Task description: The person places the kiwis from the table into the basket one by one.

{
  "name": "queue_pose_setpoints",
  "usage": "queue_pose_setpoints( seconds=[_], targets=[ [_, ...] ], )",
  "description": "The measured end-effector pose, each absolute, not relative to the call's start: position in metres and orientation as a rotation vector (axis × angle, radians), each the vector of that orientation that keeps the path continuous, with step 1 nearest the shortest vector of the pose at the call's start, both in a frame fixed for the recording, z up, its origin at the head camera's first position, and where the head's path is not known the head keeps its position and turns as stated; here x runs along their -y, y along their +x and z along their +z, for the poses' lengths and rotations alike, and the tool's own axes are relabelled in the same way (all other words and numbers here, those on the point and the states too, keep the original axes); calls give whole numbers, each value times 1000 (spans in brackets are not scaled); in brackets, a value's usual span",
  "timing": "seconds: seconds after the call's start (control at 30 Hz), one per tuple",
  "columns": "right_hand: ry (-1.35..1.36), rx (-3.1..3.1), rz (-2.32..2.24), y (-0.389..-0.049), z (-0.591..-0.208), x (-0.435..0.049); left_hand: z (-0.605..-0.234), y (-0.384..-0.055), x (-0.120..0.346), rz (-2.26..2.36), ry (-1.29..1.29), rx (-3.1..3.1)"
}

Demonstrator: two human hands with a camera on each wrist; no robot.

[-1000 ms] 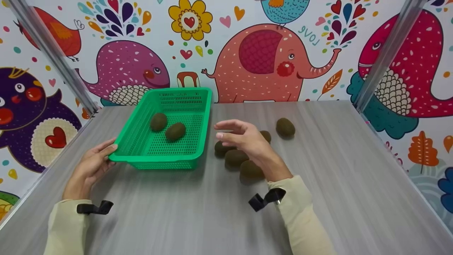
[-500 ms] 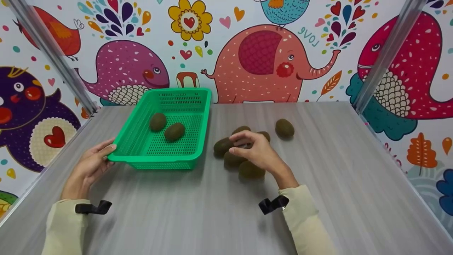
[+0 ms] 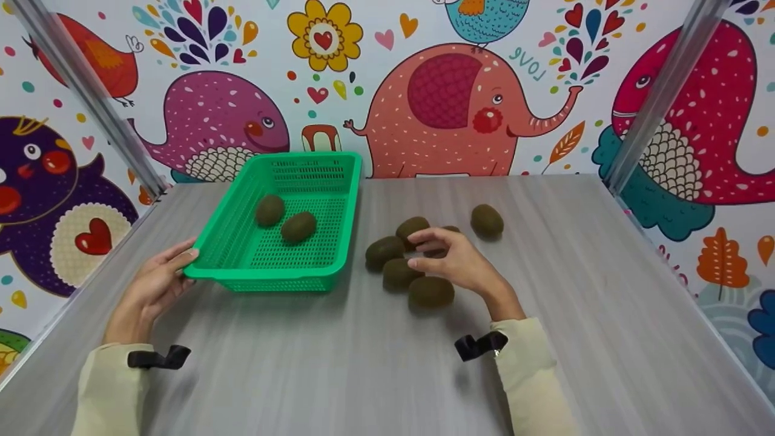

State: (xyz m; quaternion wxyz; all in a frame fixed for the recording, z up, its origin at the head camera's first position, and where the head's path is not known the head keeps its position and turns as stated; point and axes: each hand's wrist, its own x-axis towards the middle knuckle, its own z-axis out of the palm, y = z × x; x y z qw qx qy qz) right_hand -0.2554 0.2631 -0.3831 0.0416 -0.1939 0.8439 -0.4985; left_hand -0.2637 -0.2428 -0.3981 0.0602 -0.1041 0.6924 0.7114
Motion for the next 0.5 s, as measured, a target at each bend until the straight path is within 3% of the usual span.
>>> queue_pose_setpoints(
  seconds=[0.5],
  targets=[
    [-538, -2537, -1341, -259, -392, -292, -401, -263, 245, 2158, -286, -2094]
  ],
)
